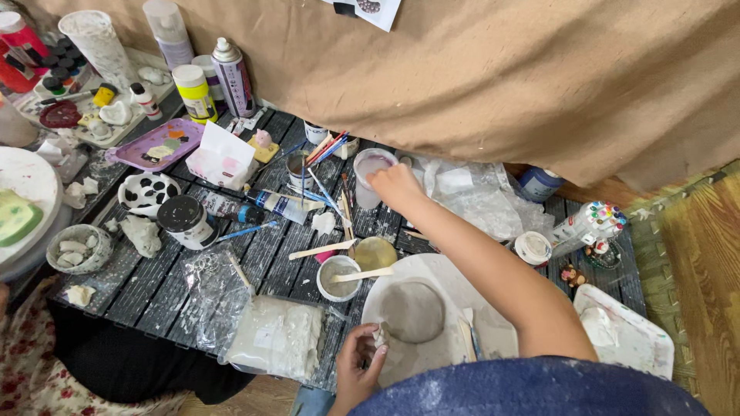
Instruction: The person paints a small clay figurine with a brush, then shapes a small piece of clay by hand and attaches it to the figurine. The workspace contains various craft supplies and other clay figures.
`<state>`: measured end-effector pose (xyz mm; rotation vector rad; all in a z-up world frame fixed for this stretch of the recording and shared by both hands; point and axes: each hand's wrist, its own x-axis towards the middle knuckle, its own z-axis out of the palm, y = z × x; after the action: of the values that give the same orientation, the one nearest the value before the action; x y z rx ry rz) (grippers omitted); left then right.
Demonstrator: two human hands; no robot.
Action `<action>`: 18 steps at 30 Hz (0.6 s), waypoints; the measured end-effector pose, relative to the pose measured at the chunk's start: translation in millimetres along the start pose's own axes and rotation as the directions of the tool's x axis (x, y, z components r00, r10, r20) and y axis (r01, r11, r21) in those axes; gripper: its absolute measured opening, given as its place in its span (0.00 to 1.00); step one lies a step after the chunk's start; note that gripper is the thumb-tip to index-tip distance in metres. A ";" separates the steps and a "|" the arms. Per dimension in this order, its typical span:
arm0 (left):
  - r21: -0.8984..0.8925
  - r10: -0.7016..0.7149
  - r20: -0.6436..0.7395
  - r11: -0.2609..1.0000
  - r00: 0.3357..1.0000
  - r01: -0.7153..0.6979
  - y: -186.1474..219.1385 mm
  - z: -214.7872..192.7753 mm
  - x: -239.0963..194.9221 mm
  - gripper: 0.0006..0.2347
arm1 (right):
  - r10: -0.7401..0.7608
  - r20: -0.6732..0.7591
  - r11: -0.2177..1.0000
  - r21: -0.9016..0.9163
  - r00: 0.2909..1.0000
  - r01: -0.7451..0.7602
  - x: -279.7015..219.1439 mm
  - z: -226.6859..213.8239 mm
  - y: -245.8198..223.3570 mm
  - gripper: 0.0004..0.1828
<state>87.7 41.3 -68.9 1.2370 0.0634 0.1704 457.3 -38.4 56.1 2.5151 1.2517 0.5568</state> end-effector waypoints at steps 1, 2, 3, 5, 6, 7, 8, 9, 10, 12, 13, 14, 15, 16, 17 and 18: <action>0.009 0.007 -0.004 1.000 1.000 -0.007 2.6 0.9 0.3 0.17 | -0.015 -0.010 0.999 0.030 1.000 0.016 -5.4 -4.9 -3.0 0.07; 0.017 0.013 -0.007 1.000 1.000 -0.013 5.2 1.8 0.1 0.17 | -0.030 -0.021 0.998 0.059 0.999 0.031 -11.6 -9.9 -6.9 0.07; 0.026 0.019 -0.011 0.999 1.000 -0.019 7.2 2.9 -0.4 0.17 | -0.045 -0.032 0.995 0.089 0.998 0.048 -18.5 -14.8 -11.9 0.06; 0.008 0.024 -0.034 1.000 0.999 -0.023 10.5 5.1 -0.3 0.16 | -0.070 0.002 0.994 0.087 0.998 0.070 -30.8 -23.8 -25.4 0.07; -0.002 0.026 -0.047 1.000 0.999 -0.026 11.8 6.4 0.0 0.16 | -0.085 0.018 0.993 0.086 0.996 0.083 -36.6 -28.2 -30.4 0.07; 0.006 0.025 -0.046 1.000 0.999 -0.025 12.7 7.4 -0.7 0.16 | -0.095 -0.001 0.990 0.108 0.996 0.094 -43.2 -32.0 -34.4 0.07; 0.014 0.024 -0.045 1.000 0.999 -0.023 13.5 8.5 -2.0 0.16 | -0.104 -0.021 0.986 0.130 0.994 0.106 -50.4 -35.6 -37.8 0.08; 0.023 0.027 -0.042 0.999 0.999 -0.026 15.1 8.3 -2.1 0.16 | -0.111 -0.045 0.982 0.149 0.993 0.117 -53.7 -39.2 -39.8 0.08; 0.035 0.033 -0.045 0.999 0.998 -0.032 16.7 8.9 -3.4 0.16 | -0.111 -0.004 0.984 0.142 0.994 0.110 -56.3 -42.8 -41.8 0.09; 0.062 0.051 -0.044 0.997 0.998 -0.048 19.8 9.8 -2.8 0.16 | -0.100 0.072 0.988 0.124 0.992 0.091 -58.8 -50.3 -42.8 0.10; 0.068 0.063 -0.041 0.996 0.997 -0.060 21.3 10.4 -4.9 0.16 | -0.084 0.054 0.990 0.115 0.995 0.077 -59.3 -54.0 -44.7 0.14; 0.073 0.075 -0.038 0.995 0.996 -0.072 22.6 10.8 -4.7 0.16 | -0.067 0.037 0.992 0.107 0.997 0.063 -57.9 -58.2 -46.1 0.17; 0.077 0.086 -0.038 0.994 0.996 -0.083 23.9 12.2 -5.7 0.16 | -0.054 0.021 0.994 0.099 0.998 0.051 -57.3 -63.6 -47.5 0.20; 0.069 0.096 -0.051 0.993 0.994 -0.092 25.2 13.8 -5.9 0.17 | -0.025 0.031 0.993 0.118 0.999 0.021 -57.2 -70.4 -49.5 0.19; 0.062 0.105 -0.061 0.993 0.993 -0.101 27.1 14.3 -4.7 0.17 | 0.006 0.041 0.990 0.138 0.999 -0.011 -57.2 -78.9 -52.7 0.19; 0.056 0.115 -0.071 0.992 0.991 -0.111 29.3 14.3 -5.5 0.18 | 0.036 0.051 0.987 0.157 0.998 -0.044 -59.7 -89.2 -56.4 0.18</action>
<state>81.5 36.3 -36.8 1.2868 0.0626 0.3146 344.3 -46.8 99.4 2.6720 1.2769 0.4177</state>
